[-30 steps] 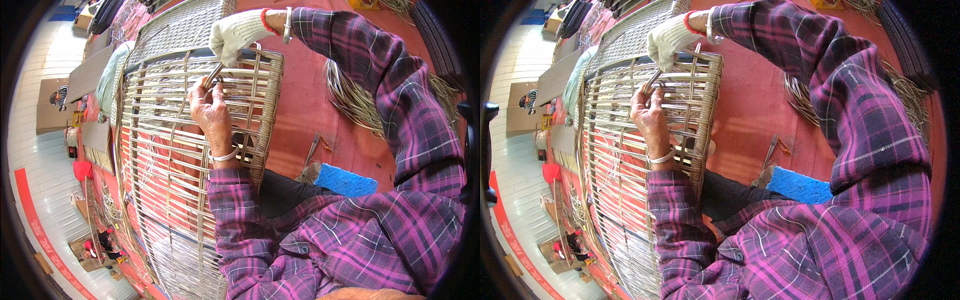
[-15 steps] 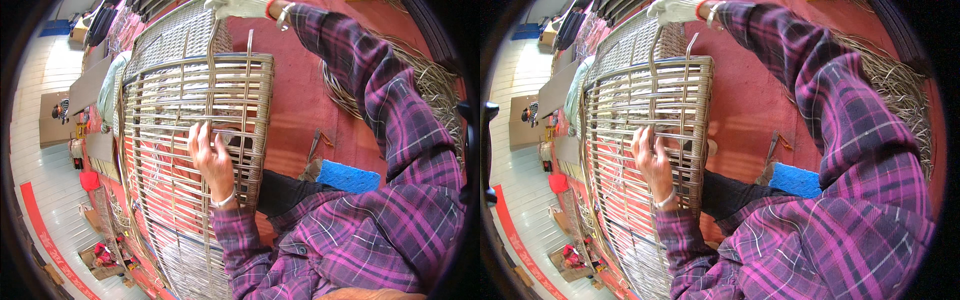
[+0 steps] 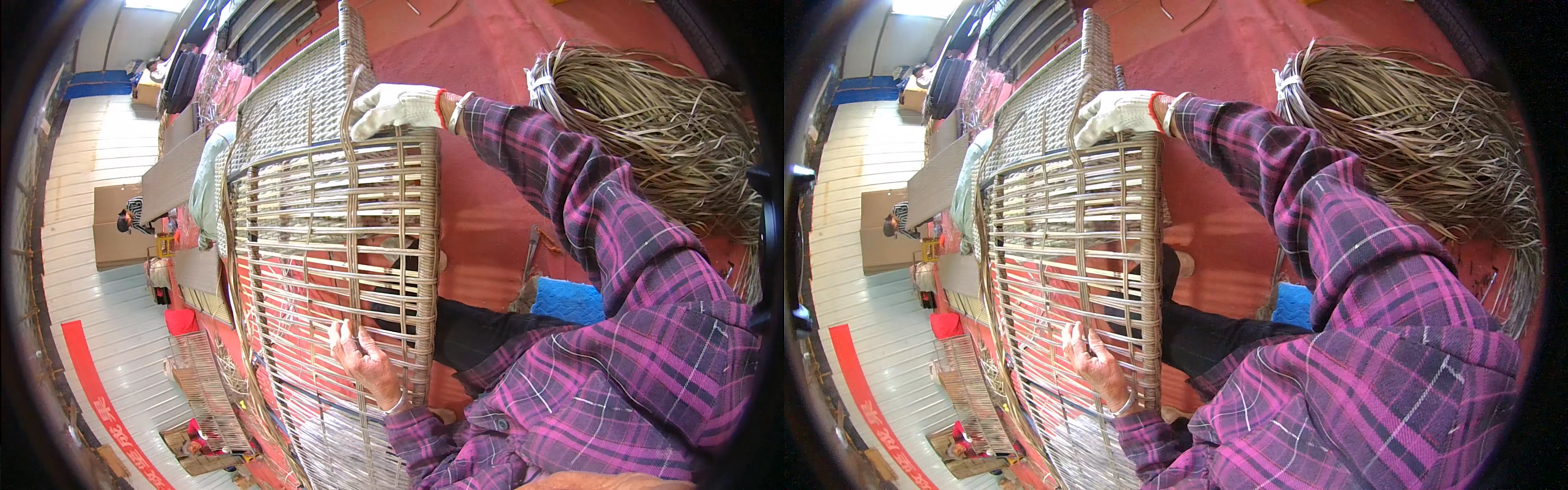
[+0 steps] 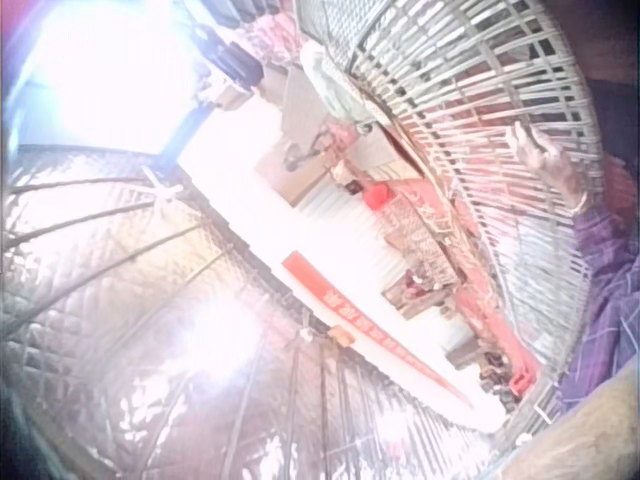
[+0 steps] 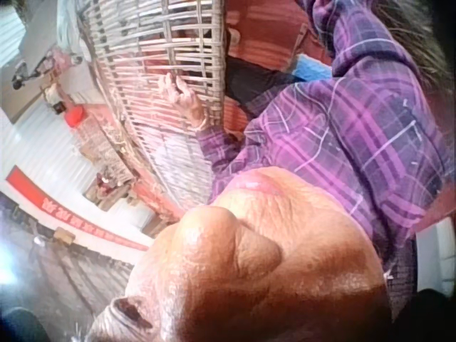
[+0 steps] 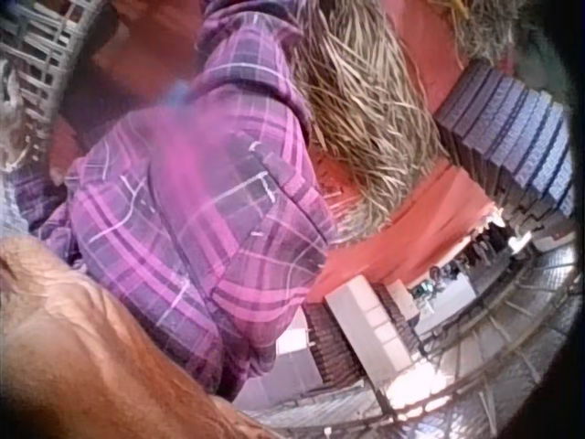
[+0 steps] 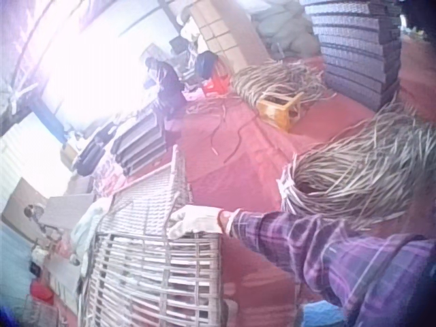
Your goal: The person weaves a large basket by hand, threading flexible reeds through a vertical frame. They repeatedly pull reeds through the structure, adjust tension, and rotate the basket to continue weaving along its circumference.
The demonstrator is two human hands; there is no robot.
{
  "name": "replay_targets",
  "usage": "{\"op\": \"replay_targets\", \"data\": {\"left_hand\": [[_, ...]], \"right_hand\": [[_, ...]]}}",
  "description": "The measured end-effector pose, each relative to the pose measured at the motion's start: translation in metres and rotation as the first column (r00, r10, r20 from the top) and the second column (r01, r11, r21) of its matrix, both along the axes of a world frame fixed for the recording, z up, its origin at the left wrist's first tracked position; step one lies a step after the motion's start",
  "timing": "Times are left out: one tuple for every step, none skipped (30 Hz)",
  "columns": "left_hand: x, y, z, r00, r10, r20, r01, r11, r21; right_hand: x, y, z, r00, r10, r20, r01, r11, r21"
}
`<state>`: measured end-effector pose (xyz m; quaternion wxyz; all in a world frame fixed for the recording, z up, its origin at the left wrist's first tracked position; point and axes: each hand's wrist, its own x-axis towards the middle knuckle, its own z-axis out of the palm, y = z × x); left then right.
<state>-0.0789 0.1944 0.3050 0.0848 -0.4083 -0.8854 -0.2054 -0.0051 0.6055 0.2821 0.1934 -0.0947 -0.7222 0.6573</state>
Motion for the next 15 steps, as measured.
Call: {"op": "replay_targets", "data": {"left_hand": [[0.000, -0.001, -0.001, 1.000, 0.009, 0.000, -0.009, 1.000, 0.003], [0.001, -0.001, -0.003, 1.000, 0.018, 0.002, -0.018, 1.000, 0.000], [0.001, -0.001, -0.004, 1.000, 0.012, -0.002, -0.012, 1.000, -0.005], [0.002, 0.000, -0.004, 1.000, 0.006, -0.013, -0.005, 1.000, 0.010], [0.001, 0.002, -0.004, 1.000, 0.005, -0.014, -0.005, 1.000, 0.017], [0.001, 0.003, -0.003, 1.000, 0.001, -0.015, -0.001, 1.000, 0.022], [0.000, 0.005, -0.002, 1.000, 0.005, -0.011, -0.005, 1.000, 0.021], [-0.001, 0.007, -0.001, 1.000, -0.011, 0.010, 0.011, 0.999, 0.041], [-0.003, 0.009, 0.001, 0.999, -0.019, 0.037, 0.017, 0.998, 0.053], [-0.006, 0.011, 0.001, 0.997, -0.028, 0.068, 0.023, 0.998, 0.065], [-0.009, 0.013, 0.001, 0.996, -0.032, 0.085, 0.027, 0.998, 0.059], [-0.013, 0.014, 0.000, 0.994, -0.035, 0.104, 0.030, 0.998, 0.051], [-0.017, 0.015, -0.001, 0.991, -0.029, 0.133, 0.025, 0.999, 0.031], [-0.021, 0.015, -0.003, 0.988, -0.016, 0.156, 0.011, 0.999, 0.038], [-0.025, 0.015, -0.005, 0.983, -0.029, 0.183, 0.018, 0.998, 0.059]], "right_hand": [[-0.003, -0.001, 0.001, 0.999, -0.034, -0.012, 0.033, 0.992, -0.121], [-0.006, -0.002, 0.001, 0.998, -0.032, -0.054, 0.019, 0.972, -0.233], [-0.008, -0.002, -0.001, 0.998, -0.020, -0.057, -0.001, 0.939, -0.343], [-0.010, -0.002, -0.003, 0.994, -0.026, -0.105, -0.018, 0.920, -0.393], [-0.013, -0.001, -0.005, 0.989, -0.032, -0.145, -0.020, 0.940, -0.341], [-0.014, 0.000, -0.007, 0.991, -0.046, -0.127, 0.004, 0.950, -0.311], [-0.016, 0.001, -0.009, 0.994, -0.052, -0.095, 0.024, 0.959, -0.282], [-0.017, 0.002, -0.010, 0.995, -0.046, -0.085, 0.021, 0.962, -0.274], [-0.017, 0.002, -0.011, 0.993, -0.069, -0.098, 0.035, 0.951, -0.309], [-0.016, 0.002, -0.011, 0.994, -0.065, -0.093, 0.030, 0.940, -0.341], [-0.016, 0.002, -0.011, 0.997, -0.025, -0.071, -0.003, 0.929, -0.371], [-0.015, 0.001, -0.010, 0.997, -0.037, -0.074, 0.006, 0.923, -0.384], [-0.014, 0.001, -0.009, 0.993, -0.074, -0.090, 0.043, 0.950, -0.308], [-0.014, 0.000, -0.009, 0.994, -0.088, -0.067, 0.069, 0.969, -0.239], [-0.014, -0.001, -0.009, 0.995, -0.087, -0.058, 0.076, 0.983, -0.165]]}}
